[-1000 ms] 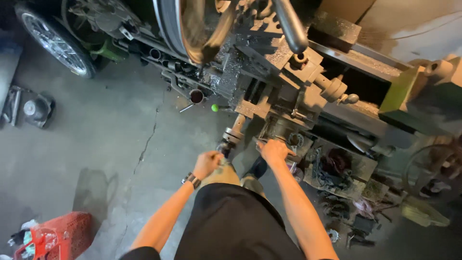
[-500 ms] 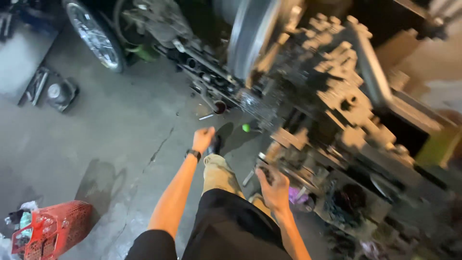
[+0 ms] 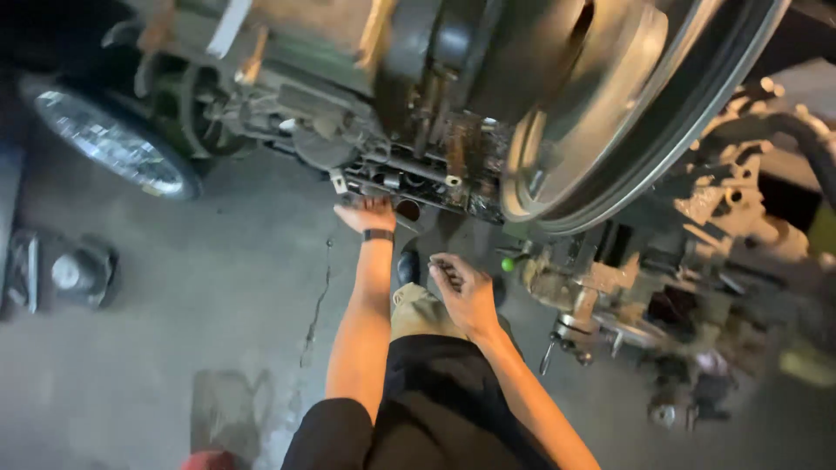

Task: The person works at a lathe in a workshop, positioning a brake drum against the machine, turning the handwheel and levers, and handling a tool holder while adjusting the setup by hand. The person repeatedly reaches to the machine controls and the drum throughout the clip.

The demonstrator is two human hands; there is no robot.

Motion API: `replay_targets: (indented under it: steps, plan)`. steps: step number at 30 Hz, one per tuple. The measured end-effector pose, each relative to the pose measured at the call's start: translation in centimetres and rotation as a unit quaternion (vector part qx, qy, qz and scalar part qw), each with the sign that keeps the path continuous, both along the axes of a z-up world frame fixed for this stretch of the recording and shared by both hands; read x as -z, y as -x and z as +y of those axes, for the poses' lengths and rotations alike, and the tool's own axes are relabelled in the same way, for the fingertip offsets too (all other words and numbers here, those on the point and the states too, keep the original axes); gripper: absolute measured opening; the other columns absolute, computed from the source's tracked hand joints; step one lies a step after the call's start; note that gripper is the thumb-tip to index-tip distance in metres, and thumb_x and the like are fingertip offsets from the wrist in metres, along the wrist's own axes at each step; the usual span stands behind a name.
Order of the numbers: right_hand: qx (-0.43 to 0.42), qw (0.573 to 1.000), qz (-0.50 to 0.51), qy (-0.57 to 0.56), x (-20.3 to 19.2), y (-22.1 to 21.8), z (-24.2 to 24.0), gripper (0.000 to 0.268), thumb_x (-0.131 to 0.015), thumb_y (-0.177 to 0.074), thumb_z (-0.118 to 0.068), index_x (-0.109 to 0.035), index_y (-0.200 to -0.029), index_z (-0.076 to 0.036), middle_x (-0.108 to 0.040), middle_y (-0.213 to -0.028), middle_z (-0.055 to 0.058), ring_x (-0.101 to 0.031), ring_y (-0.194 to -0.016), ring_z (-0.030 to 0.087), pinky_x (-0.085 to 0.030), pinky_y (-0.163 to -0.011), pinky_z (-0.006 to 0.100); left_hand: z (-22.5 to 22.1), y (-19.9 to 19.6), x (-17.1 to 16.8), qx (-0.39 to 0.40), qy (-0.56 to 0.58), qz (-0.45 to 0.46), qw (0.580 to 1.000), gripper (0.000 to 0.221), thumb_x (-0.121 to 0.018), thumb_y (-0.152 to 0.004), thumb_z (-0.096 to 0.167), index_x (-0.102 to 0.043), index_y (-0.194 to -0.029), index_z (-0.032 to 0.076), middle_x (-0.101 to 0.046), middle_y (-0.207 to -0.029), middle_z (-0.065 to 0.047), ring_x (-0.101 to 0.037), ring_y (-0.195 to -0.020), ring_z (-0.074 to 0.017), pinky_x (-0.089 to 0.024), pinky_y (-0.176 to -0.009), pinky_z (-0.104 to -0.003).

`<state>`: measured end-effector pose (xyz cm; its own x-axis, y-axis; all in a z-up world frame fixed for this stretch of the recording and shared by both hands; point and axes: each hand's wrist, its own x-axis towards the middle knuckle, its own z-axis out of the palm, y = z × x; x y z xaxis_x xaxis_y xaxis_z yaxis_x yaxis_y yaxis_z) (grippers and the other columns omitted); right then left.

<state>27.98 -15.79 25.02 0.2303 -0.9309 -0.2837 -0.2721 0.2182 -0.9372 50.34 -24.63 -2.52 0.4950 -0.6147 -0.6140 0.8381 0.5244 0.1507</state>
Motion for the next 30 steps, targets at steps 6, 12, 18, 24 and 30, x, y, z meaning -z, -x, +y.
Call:
replay_targets:
  steps: [6,12,18,24,30]
  plan:
    - [0.048,0.991,0.125,-0.016,2.8,1.1,-1.6,0.021,-0.071,-0.095,-0.015,-0.073,-0.112,-0.004,-0.078,-0.088,0.009,-0.074,-0.078,0.013,-0.059,-0.071,0.028,-0.9,6.7,11.3,0.262,-0.320,-0.403,0.816,0.072,-0.053,-0.102,0.080,-0.053,-0.084,0.011,-0.053,-0.075,-0.008,-0.047,-0.066,-0.0269,-0.043,-0.065,-0.041]
    - [0.143,0.984,0.101,-0.027,3.8,5.7,-1.0,0.022,-0.066,-0.094,-0.012,-0.071,-0.111,0.001,-0.078,-0.092,0.013,-0.075,-0.080,0.016,-0.061,-0.073,0.029,-11.4,11.6,14.0,0.417,-0.319,-0.824,0.212,0.090,-0.063,-0.086,0.063,-0.043,-0.135,-0.010,-0.067,-0.109,-0.036,-0.069,-0.093,-0.0482,-0.059,-0.074,-0.053]
    - [0.171,0.973,0.142,-0.061,3.7,10.7,0.8,0.026,-0.069,-0.093,-0.016,-0.071,-0.113,0.001,-0.078,-0.091,0.013,-0.076,-0.078,0.015,-0.061,-0.071,0.030,-8.1,10.4,17.8,0.404,-0.263,-0.859,0.173,0.054,-0.056,-0.101,0.038,-0.054,-0.136,-0.003,-0.068,-0.113,-0.027,-0.071,-0.094,-0.0432,-0.057,-0.077,-0.052]
    - [0.141,0.978,0.117,-0.103,4.5,14.1,3.2,0.033,-0.069,-0.094,-0.025,-0.074,-0.115,0.000,-0.080,-0.090,0.013,-0.069,-0.078,0.014,-0.056,-0.073,0.030,9.4,9.6,-3.8,0.617,-0.154,-0.600,0.486,0.036,-0.055,-0.102,0.032,-0.068,-0.107,0.000,-0.072,-0.084,-0.017,-0.070,-0.074,-0.0315,-0.055,-0.067,-0.043]
    - [0.220,0.935,-0.208,-0.188,-1.3,14.9,2.6,0.040,-0.061,-0.097,-0.027,-0.062,-0.124,0.003,-0.076,-0.107,0.009,-0.070,-0.093,0.016,-0.058,-0.083,0.032,11.9,20.3,-29.6,0.613,0.028,-0.619,0.489,0.035,-0.064,-0.094,0.015,-0.062,-0.124,-0.004,-0.070,-0.091,-0.015,-0.069,-0.081,-0.0266,-0.056,-0.074,-0.038]
